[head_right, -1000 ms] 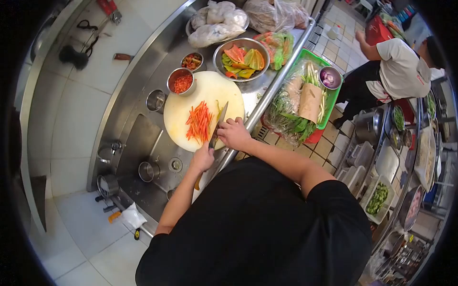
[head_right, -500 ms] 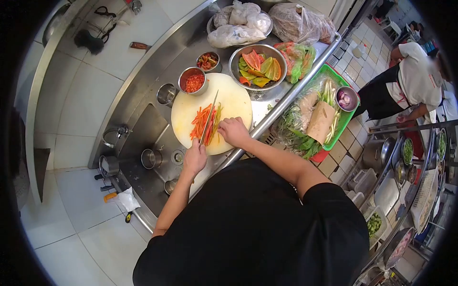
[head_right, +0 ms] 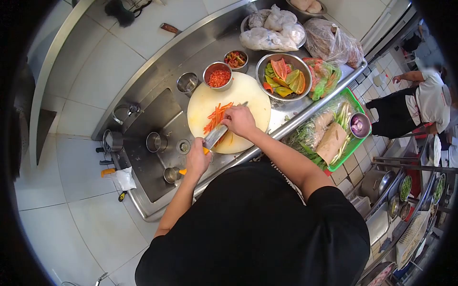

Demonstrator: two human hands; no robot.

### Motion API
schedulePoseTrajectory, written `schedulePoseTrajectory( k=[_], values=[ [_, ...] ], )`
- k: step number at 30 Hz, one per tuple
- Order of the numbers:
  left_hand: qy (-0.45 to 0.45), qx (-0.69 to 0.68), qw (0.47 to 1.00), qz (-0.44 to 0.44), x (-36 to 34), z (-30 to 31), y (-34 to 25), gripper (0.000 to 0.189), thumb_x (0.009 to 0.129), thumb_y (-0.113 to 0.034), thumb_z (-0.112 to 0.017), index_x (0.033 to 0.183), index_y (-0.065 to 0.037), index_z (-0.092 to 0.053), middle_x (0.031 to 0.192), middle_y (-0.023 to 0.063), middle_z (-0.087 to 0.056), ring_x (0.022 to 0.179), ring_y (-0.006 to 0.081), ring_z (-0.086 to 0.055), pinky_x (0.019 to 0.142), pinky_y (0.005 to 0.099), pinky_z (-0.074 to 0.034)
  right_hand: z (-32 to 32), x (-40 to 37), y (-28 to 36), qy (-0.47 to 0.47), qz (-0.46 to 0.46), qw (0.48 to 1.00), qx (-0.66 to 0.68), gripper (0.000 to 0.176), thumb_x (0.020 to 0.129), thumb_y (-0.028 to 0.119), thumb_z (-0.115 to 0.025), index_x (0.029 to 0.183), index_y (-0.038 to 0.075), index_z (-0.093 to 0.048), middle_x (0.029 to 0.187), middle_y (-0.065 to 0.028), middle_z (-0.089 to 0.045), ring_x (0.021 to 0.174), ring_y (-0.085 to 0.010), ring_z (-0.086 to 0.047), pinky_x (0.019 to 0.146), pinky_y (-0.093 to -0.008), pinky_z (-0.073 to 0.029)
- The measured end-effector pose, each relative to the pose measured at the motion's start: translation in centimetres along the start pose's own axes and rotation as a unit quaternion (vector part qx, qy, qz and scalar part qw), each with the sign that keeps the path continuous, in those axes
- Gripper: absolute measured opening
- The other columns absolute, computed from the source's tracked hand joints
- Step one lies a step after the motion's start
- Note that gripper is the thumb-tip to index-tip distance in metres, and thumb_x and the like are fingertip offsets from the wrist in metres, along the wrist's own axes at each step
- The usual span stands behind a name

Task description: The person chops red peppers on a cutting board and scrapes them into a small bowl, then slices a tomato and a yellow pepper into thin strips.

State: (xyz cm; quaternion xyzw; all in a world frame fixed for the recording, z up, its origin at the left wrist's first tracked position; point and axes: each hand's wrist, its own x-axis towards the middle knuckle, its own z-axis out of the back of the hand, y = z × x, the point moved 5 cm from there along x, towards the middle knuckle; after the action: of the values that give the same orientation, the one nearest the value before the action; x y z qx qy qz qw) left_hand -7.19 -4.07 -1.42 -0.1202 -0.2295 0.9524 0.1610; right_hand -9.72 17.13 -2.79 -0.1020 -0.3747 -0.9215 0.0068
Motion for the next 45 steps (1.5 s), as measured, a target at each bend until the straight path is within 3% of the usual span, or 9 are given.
schedulePoseTrajectory(
  k=[5,9,12,15,23,28,36,39,45],
  values=[
    [0.055,-0.004,0.998,-0.028,-0.8,-1.3,0.2,0.038,0.079,-0.011,-0.07,0.109,-0.007,-0.048,0.102,0.022,-0.064,0.092,0.0442,-0.064,0.078,0.0521,-0.051,-2.2,1.4,-1.5,0.032,0.01,0.995,-0.091,0.018,0.078,0.023,-0.074,0.076,0.006,-0.069,0.08,-0.0125,-0.069,0.081,-0.0314,-0.066,0.076,-0.042,-0.052],
    [0.136,-0.023,0.99,-0.012,-1.5,-1.5,-0.1,0.034,0.082,-0.017,-0.064,0.112,-0.007,-0.05,0.095,0.0242,-0.067,0.09,0.0451,-0.065,0.08,0.0529,-0.05,2.7,3.5,-5.2,-0.143,-0.053,0.988,-0.022,0.016,0.084,0.01,-0.058,0.093,0.006,-0.07,0.092,-0.0152,-0.068,0.088,-0.0354,-0.064,0.08,-0.0454,-0.052],
    [0.243,-0.08,0.967,0.001,-1.4,-3.5,0.5,0.041,0.084,-0.022,-0.056,0.121,-0.005,-0.049,0.095,0.0298,-0.066,0.093,0.048,-0.064,0.085,0.0539,-0.049,6.3,4.8,-13.6,-0.212,-0.149,0.962,-0.09,0.039,0.078,0.006,-0.058,0.116,0.0,-0.061,0.114,-0.022,-0.063,0.108,-0.039,-0.06,0.094,-0.0444,-0.048],
    [0.271,-0.09,0.958,-0.029,-0.5,-6.2,1.4,0.041,0.084,-0.022,-0.055,0.121,-0.006,-0.049,0.096,0.0309,-0.066,0.095,0.049,-0.063,0.086,0.0548,-0.048,8.2,5.4,-19.8,-0.114,-0.289,0.936,-0.163,0.071,0.079,0.016,-0.064,0.142,0.001,-0.035,0.139,-0.0215,-0.05,0.127,-0.0442,-0.046,0.106,-0.0473,-0.041],
    [0.228,0.021,0.974,-0.003,0.7,-3.5,1.6,0.03,0.099,-0.032,-0.046,0.117,-0.007,-0.05,0.093,0.0312,-0.066,0.091,0.0494,-0.064,0.082,0.0576,-0.049,8.7,4.3,-21.3,-0.015,-0.412,0.898,-0.157,0.067,0.081,0.048,-0.074,0.137,0.016,-0.055,0.135,-0.0132,-0.058,0.124,-0.0349,-0.054,0.103,-0.0519,-0.041],
    [0.241,-0.054,0.964,-0.099,0.5,-4.1,0.5,0.03,0.098,-0.029,-0.049,0.116,-0.006,-0.051,0.093,0.0324,-0.065,0.09,0.0509,-0.062,0.08,0.0579,-0.048,8.3,3.9,-21.7,-0.184,-0.474,0.86,-0.052,0.039,0.082,0.046,-0.072,0.109,0.017,-0.075,0.108,-0.0106,-0.072,0.105,-0.0277,-0.066,0.093,-0.0432,-0.049],
    [0.278,-0.03,0.96,-0.014,1.4,-7.2,4.7,0.031,0.096,-0.027,-0.05,0.118,-0.006,-0.052,0.097,0.0293,-0.066,0.095,0.0495,-0.062,0.082,0.0552,-0.048,9.8,0.1,-11.3,-0.39,-0.081,0.916,-0.037,0.022,0.075,0.016,-0.073,0.096,0.011,-0.076,0.076,-0.0145,-0.063,0.071,-0.0308,-0.061,0.067,-0.0426,-0.047],
    [0.253,-0.032,0.967,0.03,2.6,-6.4,5.8,0.025,0.096,-0.023,-0.049,0.113,-0.004,-0.051,0.097,0.0297,-0.066,0.094,0.0503,-0.062,0.082,0.0554,-0.048,5.7,-3.7,-4.6,-0.191,-0.064,0.977,-0.066,0.026,0.08,0.015,-0.065,0.104,0.007,-0.071,0.078,-0.0157,-0.057,0.08,-0.0341,-0.057,0.073,-0.0446,-0.046],
    [0.255,0.064,0.965,0.004,3.0,-4.8,2.0,0.024,0.097,-0.02,-0.048,0.111,0.0,-0.049,0.097,0.0317,-0.065,0.095,0.0502,-0.062,0.084,0.0552,-0.048,-1.4,-8.9,0.7,0.127,-0.127,0.964,-0.196,0.054,0.07,0.028,-0.074,0.112,-0.005,-0.062,0.11,-0.0181,-0.058,0.101,-0.0315,-0.058,0.085,-0.0381,-0.049]
  ],
)
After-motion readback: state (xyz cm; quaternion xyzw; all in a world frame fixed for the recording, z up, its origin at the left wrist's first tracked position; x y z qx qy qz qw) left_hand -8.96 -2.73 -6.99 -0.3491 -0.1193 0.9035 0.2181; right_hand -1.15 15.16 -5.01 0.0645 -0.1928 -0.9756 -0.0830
